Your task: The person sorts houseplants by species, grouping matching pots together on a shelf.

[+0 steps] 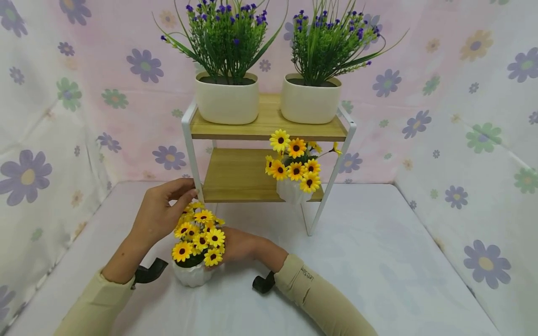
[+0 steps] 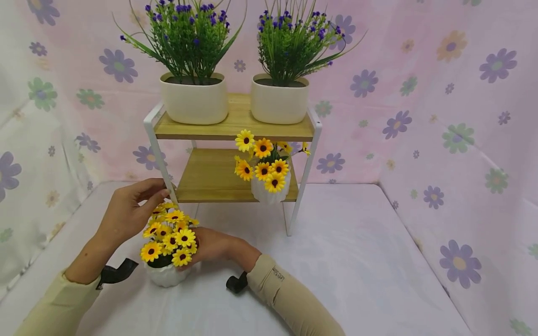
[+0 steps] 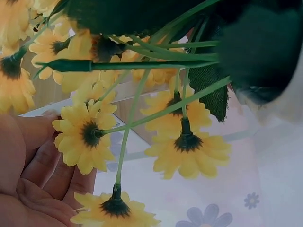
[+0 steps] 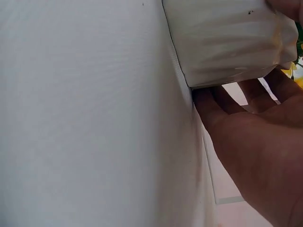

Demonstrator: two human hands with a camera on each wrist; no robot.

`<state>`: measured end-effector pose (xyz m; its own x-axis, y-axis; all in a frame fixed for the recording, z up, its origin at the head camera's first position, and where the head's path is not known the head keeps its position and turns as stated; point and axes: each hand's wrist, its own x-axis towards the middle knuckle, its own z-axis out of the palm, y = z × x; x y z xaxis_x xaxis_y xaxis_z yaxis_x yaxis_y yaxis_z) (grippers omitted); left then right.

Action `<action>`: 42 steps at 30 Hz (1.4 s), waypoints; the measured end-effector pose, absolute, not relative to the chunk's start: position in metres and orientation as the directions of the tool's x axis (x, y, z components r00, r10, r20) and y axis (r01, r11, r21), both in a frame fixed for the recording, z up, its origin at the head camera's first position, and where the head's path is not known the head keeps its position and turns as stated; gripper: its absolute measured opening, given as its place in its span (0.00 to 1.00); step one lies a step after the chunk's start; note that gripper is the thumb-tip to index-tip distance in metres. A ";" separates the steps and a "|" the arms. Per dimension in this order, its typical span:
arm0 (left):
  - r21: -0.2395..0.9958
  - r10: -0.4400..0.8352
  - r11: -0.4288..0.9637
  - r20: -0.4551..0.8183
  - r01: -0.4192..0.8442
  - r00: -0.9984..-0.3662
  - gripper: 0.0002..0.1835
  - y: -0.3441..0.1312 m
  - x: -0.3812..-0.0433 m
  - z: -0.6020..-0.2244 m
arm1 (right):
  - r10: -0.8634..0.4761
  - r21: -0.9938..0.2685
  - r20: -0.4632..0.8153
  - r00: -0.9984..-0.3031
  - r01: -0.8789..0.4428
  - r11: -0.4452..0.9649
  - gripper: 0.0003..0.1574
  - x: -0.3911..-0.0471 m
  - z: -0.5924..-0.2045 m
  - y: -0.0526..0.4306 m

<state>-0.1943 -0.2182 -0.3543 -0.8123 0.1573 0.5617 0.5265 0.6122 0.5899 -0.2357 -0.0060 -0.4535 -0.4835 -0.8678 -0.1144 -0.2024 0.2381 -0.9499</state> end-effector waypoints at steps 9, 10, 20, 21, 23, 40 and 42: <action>0.590 0.153 0.615 0.561 0.523 -0.813 0.13 -0.219 -0.194 -0.353 | -0.888 -0.925 -0.154 -0.433 -0.252 0.283 0.55 -0.232 -0.450 -0.001; 0.592 0.153 0.615 0.559 0.521 -0.815 0.13 -0.219 -0.194 -0.353 | -0.889 -0.927 -0.150 -0.433 -0.252 0.278 0.55 -0.231 -0.450 0.000; 0.586 0.148 0.632 0.550 0.506 -0.822 0.14 -0.219 -0.193 -0.355 | -0.881 -0.877 -0.104 -0.462 -0.375 0.300 0.51 -0.226 -0.454 0.006; 0.584 0.149 0.633 0.552 0.508 -0.821 0.14 -0.219 -0.193 -0.354 | -0.885 -0.866 -0.099 -0.455 -0.399 0.302 0.51 -0.226 -0.453 0.007; 0.584 0.150 0.631 0.555 0.511 -0.818 0.14 -0.219 -0.194 -0.354 | -0.892 -0.839 -0.094 -0.443 -0.447 0.311 0.50 -0.225 -0.450 0.009; 0.593 0.155 0.627 0.541 0.505 -0.827 0.14 -0.219 -0.195 -0.353 | -0.916 -0.868 -0.016 -0.402 -0.448 0.212 0.39 -0.227 -0.414 0.045; 0.592 0.152 0.630 0.542 0.503 -0.827 0.14 -0.218 -0.195 -0.353 | -0.915 -0.884 0.003 -0.403 -0.428 0.186 0.39 -0.228 -0.409 0.049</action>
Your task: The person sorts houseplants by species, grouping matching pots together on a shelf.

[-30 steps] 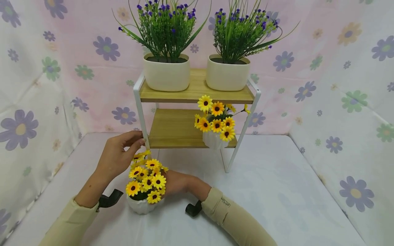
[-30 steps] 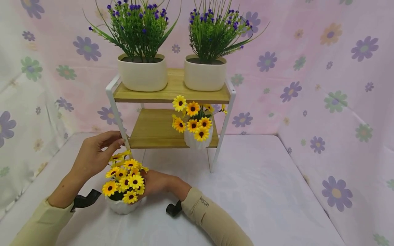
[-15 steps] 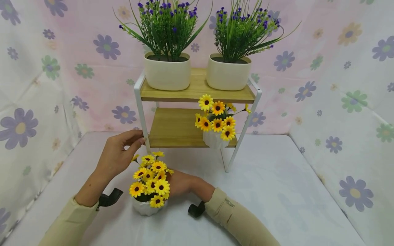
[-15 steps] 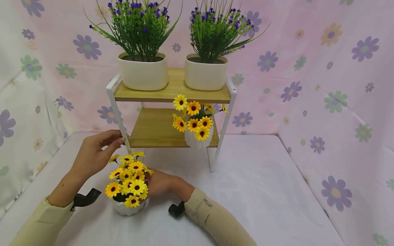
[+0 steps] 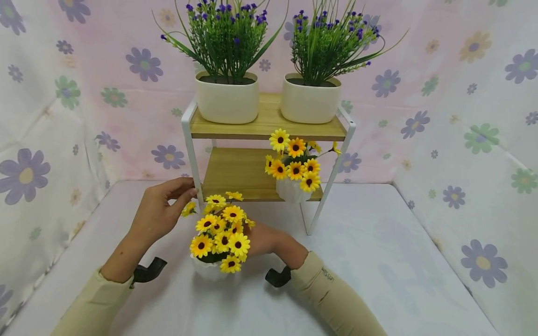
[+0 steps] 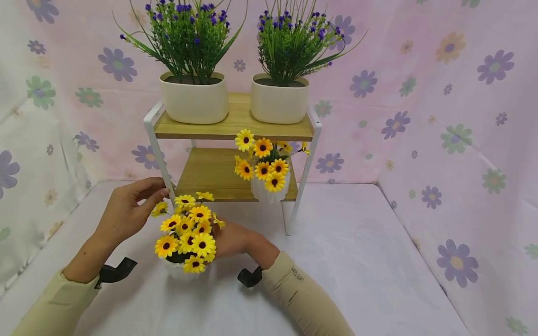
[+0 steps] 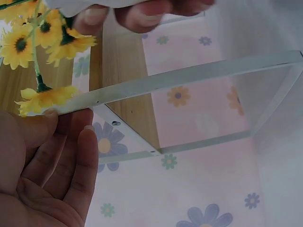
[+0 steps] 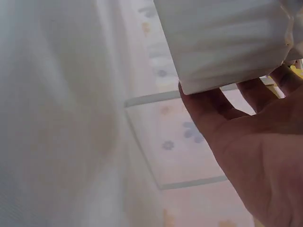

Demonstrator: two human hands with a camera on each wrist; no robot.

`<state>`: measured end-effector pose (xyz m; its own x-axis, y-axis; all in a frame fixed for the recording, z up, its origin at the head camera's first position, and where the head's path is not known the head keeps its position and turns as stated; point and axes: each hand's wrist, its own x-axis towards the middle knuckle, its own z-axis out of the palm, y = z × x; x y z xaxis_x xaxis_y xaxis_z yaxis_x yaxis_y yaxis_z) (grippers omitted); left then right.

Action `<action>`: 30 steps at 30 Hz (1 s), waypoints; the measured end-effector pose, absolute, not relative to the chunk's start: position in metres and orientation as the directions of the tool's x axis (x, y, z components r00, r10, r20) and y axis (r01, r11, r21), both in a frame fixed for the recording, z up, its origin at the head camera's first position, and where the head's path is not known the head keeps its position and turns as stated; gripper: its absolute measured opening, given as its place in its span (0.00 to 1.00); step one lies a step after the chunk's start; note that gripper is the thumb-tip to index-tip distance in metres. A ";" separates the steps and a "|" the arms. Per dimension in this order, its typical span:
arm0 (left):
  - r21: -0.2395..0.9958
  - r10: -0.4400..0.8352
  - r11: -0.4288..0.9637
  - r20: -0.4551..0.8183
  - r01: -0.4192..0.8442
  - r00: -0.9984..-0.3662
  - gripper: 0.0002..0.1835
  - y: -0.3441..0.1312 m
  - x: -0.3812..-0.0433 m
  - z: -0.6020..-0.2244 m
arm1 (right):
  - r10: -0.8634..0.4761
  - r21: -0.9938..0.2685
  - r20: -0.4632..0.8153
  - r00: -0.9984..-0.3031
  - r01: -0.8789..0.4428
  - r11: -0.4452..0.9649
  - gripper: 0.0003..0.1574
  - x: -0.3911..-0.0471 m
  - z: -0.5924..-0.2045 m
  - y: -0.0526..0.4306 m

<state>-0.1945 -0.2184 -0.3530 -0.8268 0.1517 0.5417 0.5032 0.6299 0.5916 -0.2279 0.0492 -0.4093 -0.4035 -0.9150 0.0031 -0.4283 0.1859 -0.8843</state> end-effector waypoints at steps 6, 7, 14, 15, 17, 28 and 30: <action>0.578 0.155 0.639 0.549 0.508 -0.821 0.14 -0.219 -0.194 -0.354 | -0.911 -0.907 0.092 -0.403 -0.412 0.091 0.42 -0.230 -0.395 0.062; 0.581 0.156 0.636 0.548 0.508 -0.822 0.14 -0.219 -0.194 -0.354 | -0.903 -0.904 0.106 -0.416 -0.418 0.087 0.44 -0.230 -0.393 0.065; 0.588 0.152 0.630 0.546 0.507 -0.824 0.13 -0.219 -0.195 -0.353 | -0.838 -0.944 0.171 -0.518 -0.331 0.013 0.52 -0.223 -0.379 0.073; 0.590 0.152 0.628 0.546 0.507 -0.824 0.13 -0.219 -0.195 -0.353 | -0.824 -0.949 0.181 -0.537 -0.317 -0.002 0.51 -0.222 -0.376 0.073; 0.591 0.152 0.625 0.548 0.510 -0.822 0.13 -0.219 -0.195 -0.352 | -0.794 -0.960 0.192 -0.576 -0.280 -0.029 0.51 -0.219 -0.372 0.071; 0.599 0.155 0.604 0.559 0.526 -0.814 0.13 -0.220 -0.195 -0.353 | -0.604 -0.926 0.298 -0.739 -0.377 0.004 0.53 -0.214 -0.346 0.060; 0.599 0.157 0.603 0.559 0.527 -0.814 0.13 -0.220 -0.196 -0.353 | -0.569 -0.923 0.281 -0.773 -0.380 0.060 0.50 -0.214 -0.343 0.060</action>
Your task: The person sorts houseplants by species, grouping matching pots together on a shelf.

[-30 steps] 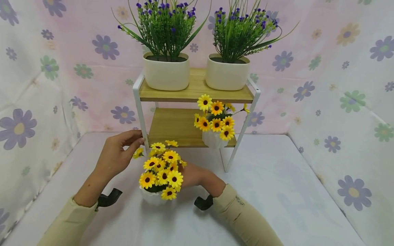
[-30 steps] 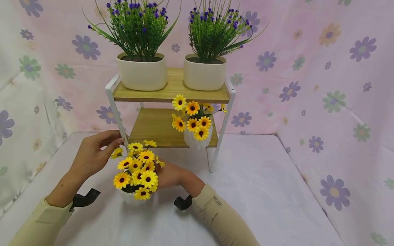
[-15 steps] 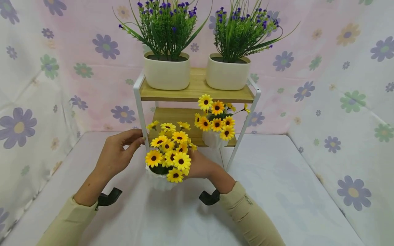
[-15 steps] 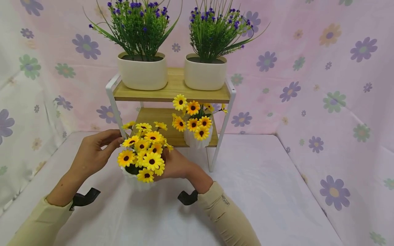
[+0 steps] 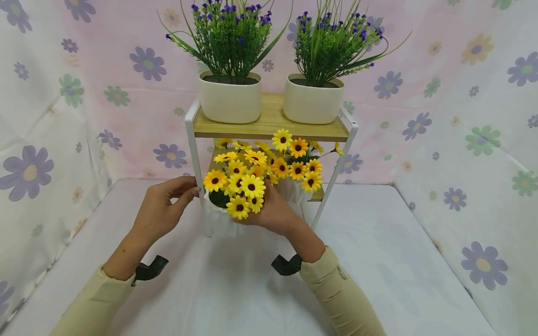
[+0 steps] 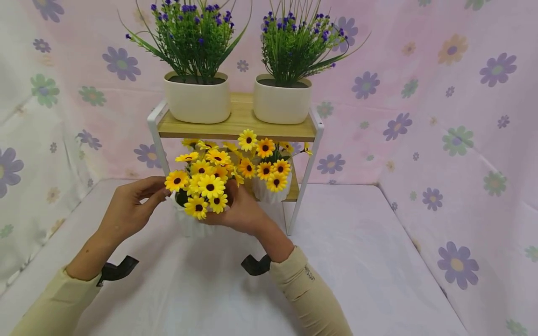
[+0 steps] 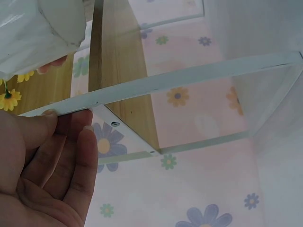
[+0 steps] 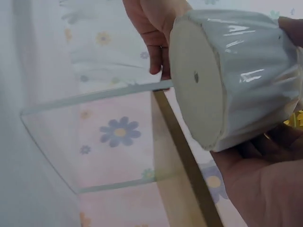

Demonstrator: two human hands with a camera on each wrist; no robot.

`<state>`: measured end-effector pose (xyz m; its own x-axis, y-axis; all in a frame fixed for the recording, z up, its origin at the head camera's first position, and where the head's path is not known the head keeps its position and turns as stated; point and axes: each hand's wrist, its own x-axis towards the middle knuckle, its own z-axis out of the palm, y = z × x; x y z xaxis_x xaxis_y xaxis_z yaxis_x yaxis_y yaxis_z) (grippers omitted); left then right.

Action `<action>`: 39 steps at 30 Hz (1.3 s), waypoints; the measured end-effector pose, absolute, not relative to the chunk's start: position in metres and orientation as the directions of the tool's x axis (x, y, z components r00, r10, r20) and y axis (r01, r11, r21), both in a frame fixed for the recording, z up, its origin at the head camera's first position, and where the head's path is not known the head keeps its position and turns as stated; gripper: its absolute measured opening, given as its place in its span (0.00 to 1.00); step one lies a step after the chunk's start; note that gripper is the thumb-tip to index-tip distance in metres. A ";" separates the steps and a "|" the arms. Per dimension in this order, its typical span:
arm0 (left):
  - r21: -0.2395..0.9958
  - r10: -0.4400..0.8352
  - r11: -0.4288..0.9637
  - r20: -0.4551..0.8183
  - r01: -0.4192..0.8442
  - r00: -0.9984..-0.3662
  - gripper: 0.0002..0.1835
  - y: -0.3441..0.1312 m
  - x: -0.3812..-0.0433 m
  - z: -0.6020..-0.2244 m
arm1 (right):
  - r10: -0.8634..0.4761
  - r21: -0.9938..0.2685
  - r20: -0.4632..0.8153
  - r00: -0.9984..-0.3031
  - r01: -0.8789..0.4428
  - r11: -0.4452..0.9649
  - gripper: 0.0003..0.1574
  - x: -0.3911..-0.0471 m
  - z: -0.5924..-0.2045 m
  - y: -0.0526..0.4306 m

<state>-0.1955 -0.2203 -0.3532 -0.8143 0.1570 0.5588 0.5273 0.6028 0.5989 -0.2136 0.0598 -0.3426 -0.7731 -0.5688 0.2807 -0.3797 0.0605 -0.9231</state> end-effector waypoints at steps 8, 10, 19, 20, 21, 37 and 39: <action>0.596 0.157 0.605 0.561 0.528 -0.813 0.13 -0.220 -0.195 -0.353 | -0.489 -0.909 0.307 -0.816 -0.404 0.104 0.45 -0.221 -0.334 0.050; 0.598 0.158 0.605 0.556 0.525 -0.816 0.13 -0.220 -0.194 -0.353 | -0.456 -0.911 0.291 -0.841 -0.389 0.135 0.44 -0.223 -0.333 0.047; 0.593 0.160 0.612 0.556 0.524 -0.816 0.13 -0.220 -0.194 -0.354 | -0.301 -0.911 0.275 -0.913 -0.347 0.222 0.46 -0.234 -0.333 0.034; 0.590 0.161 0.614 0.556 0.524 -0.815 0.13 -0.221 -0.194 -0.354 | -0.293 -0.911 0.284 -0.913 -0.353 0.214 0.46 -0.235 -0.333 0.033; 0.587 0.163 0.617 0.556 0.524 -0.815 0.13 -0.221 -0.194 -0.354 | -0.288 -0.911 0.295 -0.911 -0.359 0.202 0.47 -0.236 -0.334 0.032; 0.586 0.164 0.613 0.562 0.531 -0.810 0.13 -0.220 -0.196 -0.353 | -0.314 -0.850 0.455 -0.833 -0.512 0.126 0.42 -0.245 -0.342 0.025; 0.583 0.164 0.615 0.564 0.531 -0.809 0.12 -0.221 -0.195 -0.353 | -0.317 -0.843 0.461 -0.829 -0.520 0.133 0.42 -0.244 -0.342 0.024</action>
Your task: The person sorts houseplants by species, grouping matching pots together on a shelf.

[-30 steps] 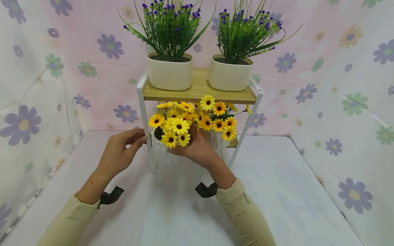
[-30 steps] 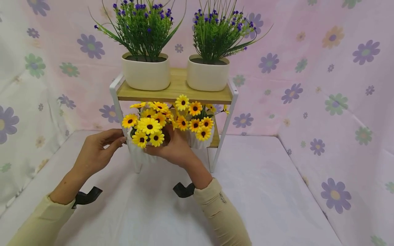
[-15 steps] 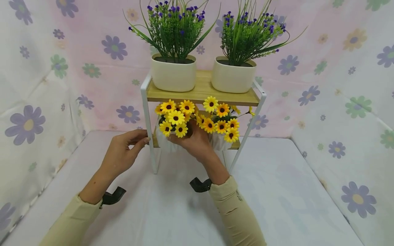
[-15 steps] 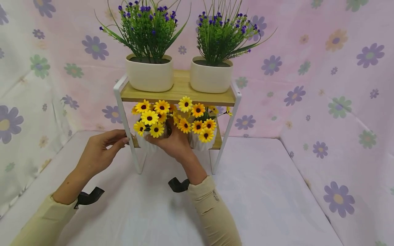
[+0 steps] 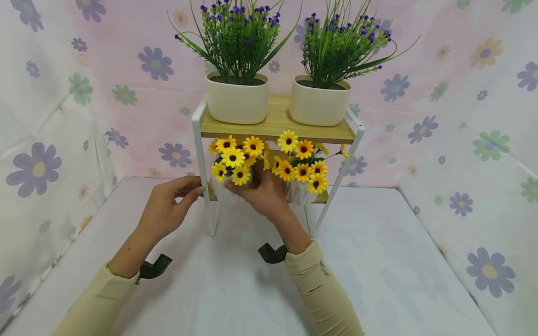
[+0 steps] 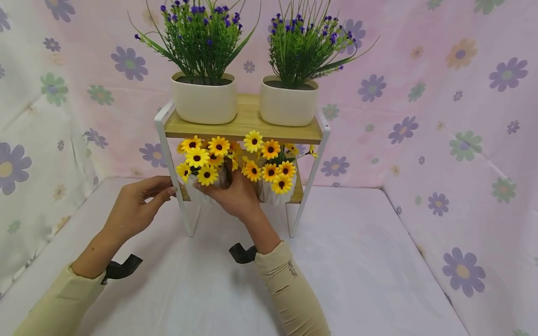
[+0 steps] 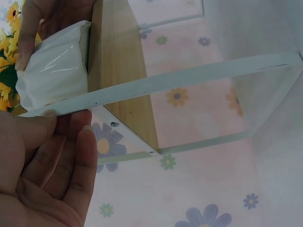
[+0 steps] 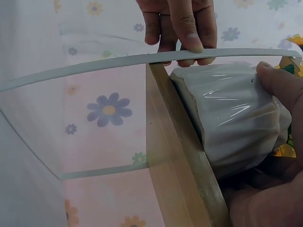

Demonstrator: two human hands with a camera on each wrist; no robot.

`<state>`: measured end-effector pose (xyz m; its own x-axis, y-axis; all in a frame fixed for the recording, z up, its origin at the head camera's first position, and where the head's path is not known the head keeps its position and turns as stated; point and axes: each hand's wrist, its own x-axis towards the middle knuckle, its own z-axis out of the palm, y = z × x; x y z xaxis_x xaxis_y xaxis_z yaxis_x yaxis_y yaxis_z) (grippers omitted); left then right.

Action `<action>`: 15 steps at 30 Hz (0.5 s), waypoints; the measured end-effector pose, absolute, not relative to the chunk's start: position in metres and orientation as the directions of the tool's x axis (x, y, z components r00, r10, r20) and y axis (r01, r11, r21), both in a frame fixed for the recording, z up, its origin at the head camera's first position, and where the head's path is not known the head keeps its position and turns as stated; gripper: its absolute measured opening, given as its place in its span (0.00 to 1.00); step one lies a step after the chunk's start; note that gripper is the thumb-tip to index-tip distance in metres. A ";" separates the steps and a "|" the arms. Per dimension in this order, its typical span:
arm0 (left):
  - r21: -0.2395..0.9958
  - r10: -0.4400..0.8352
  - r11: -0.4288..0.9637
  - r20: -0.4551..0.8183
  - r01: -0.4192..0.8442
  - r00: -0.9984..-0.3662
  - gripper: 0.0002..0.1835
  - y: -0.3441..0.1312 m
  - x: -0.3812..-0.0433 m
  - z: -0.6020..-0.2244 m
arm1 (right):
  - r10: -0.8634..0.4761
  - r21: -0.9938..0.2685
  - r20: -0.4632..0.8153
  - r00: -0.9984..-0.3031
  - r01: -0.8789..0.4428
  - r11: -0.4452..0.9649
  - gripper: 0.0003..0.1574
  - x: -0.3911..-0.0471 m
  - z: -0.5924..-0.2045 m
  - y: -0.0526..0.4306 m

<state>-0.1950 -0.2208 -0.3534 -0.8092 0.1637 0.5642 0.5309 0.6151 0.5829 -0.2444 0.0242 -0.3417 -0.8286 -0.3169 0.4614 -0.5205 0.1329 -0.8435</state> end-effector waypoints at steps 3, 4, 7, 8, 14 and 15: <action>0.583 0.162 0.614 0.566 0.532 -0.808 0.12 -0.221 -0.195 -0.353 | -0.320 -0.832 0.473 -0.821 -0.536 0.146 0.42 -0.244 -0.342 0.024; 0.585 0.162 0.612 0.565 0.532 -0.809 0.12 -0.221 -0.194 -0.353 | -0.325 -0.827 0.481 -0.814 -0.544 0.138 0.42 -0.244 -0.342 0.024; 0.588 0.166 0.606 0.565 0.536 -0.808 0.12 -0.221 -0.194 -0.353 | -0.328 -0.823 0.490 -0.808 -0.552 0.131 0.45 -0.244 -0.342 0.025; 0.587 0.168 0.605 0.566 0.538 -0.807 0.12 -0.221 -0.194 -0.352 | -0.324 -0.822 0.488 -0.810 -0.552 0.142 0.46 -0.244 -0.342 0.026; 0.584 0.170 0.605 0.569 0.541 -0.805 0.12 -0.221 -0.195 -0.352 | -0.265 -0.801 0.405 -0.875 -0.479 0.359 0.46 -0.235 -0.343 0.033; 0.585 0.169 0.605 0.568 0.540 -0.806 0.12 -0.221 -0.195 -0.352 | -0.261 -0.795 0.395 -0.881 -0.470 0.384 0.46 -0.233 -0.344 0.035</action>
<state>-0.1947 -0.2208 -0.3525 -0.8056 0.1689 0.5679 0.5395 0.6053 0.5853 -0.2327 0.0347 -0.3435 -0.8808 -0.2613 0.3948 -0.4701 0.3839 -0.7948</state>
